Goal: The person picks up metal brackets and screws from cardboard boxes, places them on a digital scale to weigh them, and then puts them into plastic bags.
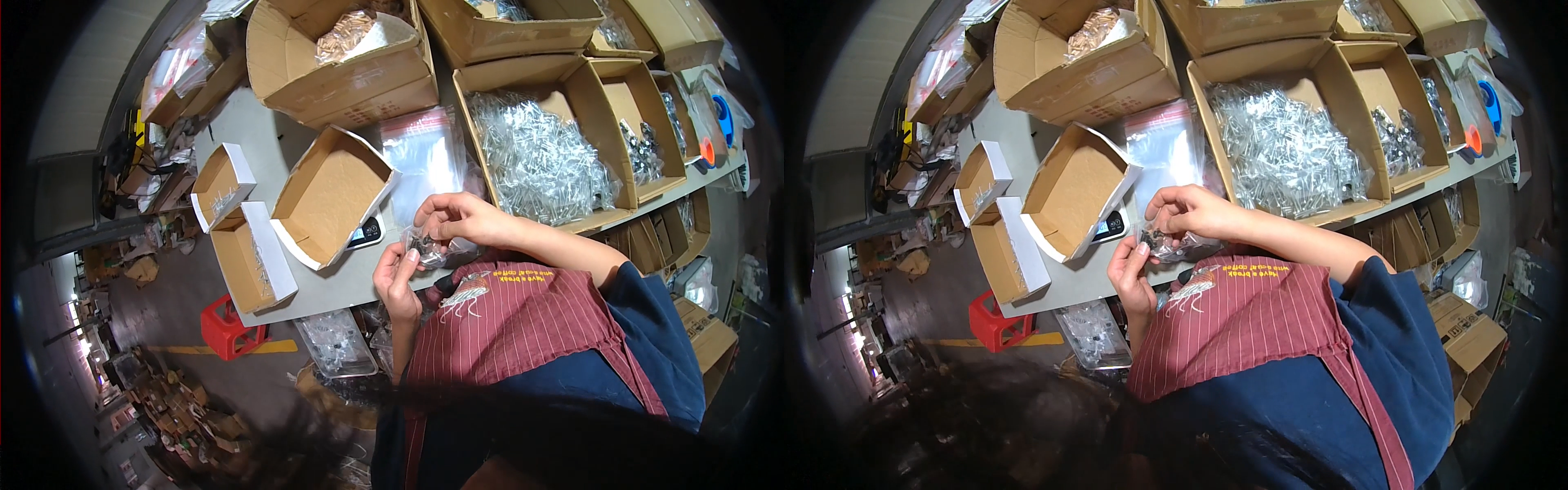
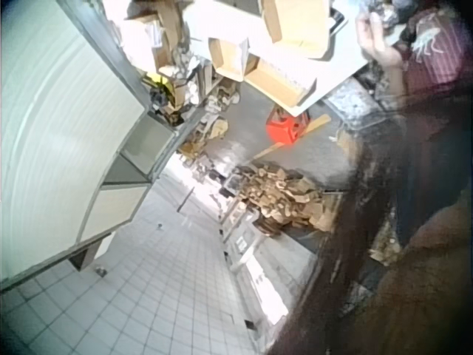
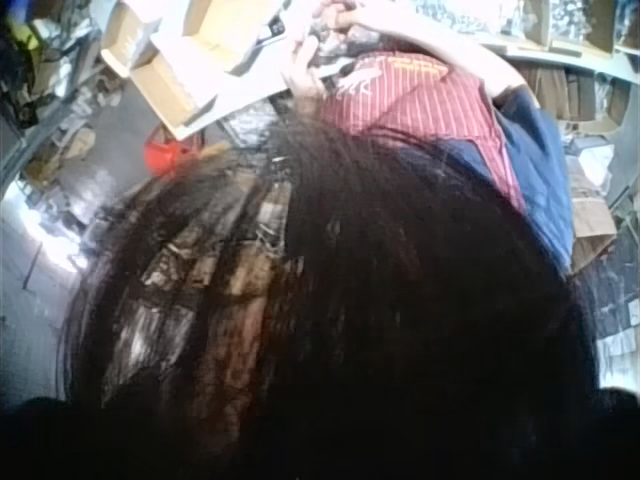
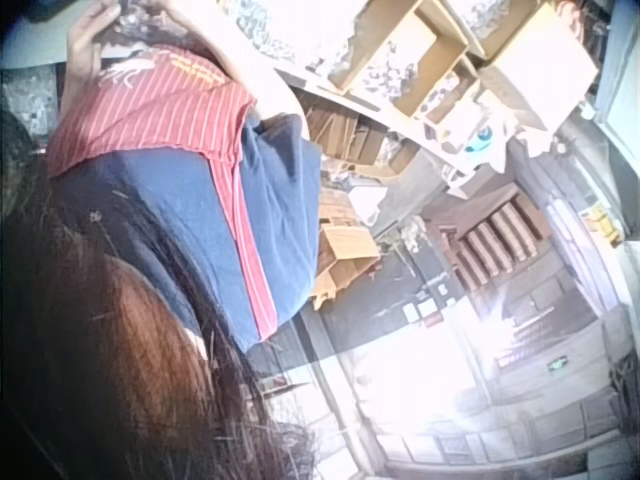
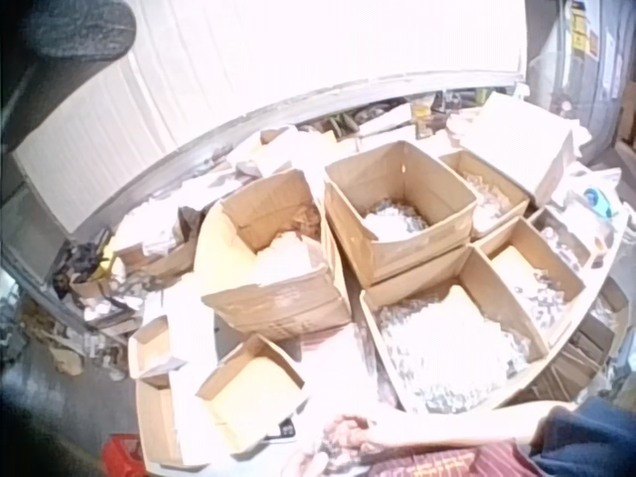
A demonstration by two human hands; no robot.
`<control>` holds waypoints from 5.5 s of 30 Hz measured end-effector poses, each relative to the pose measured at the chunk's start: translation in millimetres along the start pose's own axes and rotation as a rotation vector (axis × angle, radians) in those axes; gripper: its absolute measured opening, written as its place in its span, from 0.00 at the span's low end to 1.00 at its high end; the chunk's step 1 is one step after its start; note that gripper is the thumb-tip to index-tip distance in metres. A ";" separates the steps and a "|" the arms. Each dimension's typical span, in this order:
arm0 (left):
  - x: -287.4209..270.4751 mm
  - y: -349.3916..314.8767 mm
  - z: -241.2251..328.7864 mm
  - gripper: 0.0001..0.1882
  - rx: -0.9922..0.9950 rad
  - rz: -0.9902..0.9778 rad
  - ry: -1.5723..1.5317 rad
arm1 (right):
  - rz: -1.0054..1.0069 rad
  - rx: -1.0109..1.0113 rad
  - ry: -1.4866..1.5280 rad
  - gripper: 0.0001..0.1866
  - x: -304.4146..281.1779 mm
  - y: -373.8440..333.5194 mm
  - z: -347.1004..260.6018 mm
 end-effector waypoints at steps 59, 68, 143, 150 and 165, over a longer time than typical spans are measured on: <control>-6.0 -2.2 -4.6 0.15 -0.004 0.054 0.003 | 0.194 -0.015 -0.214 0.14 -15.4 -7.9 -12.1; -6.9 -12.1 17.0 0.16 0.009 0.106 0.190 | 0.225 -0.235 -1.015 0.11 41.6 -26.1 -70.7; 19.5 -39.3 74.4 0.04 0.617 0.190 0.986 | -0.077 -0.232 -1.322 0.09 76.2 8.0 -64.9; 16.4 -39.4 73.9 0.04 0.539 0.190 0.898 | -0.118 -0.367 -1.466 0.11 84.6 8.4 -64.8; -52.6 -43.0 30.3 0.05 0.290 0.293 0.699 | -0.226 -0.238 -1.644 0.17 55.8 -19.7 -58.6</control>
Point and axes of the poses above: each hand's wrist, its own y-axis towards the middle knuckle, its own x-axis out of the palm, z = x × y, the point moved 8 cm from there along y, towards the middle knuckle, and after that the axes turned 14 degrees about -z, right-handed, at the moved point
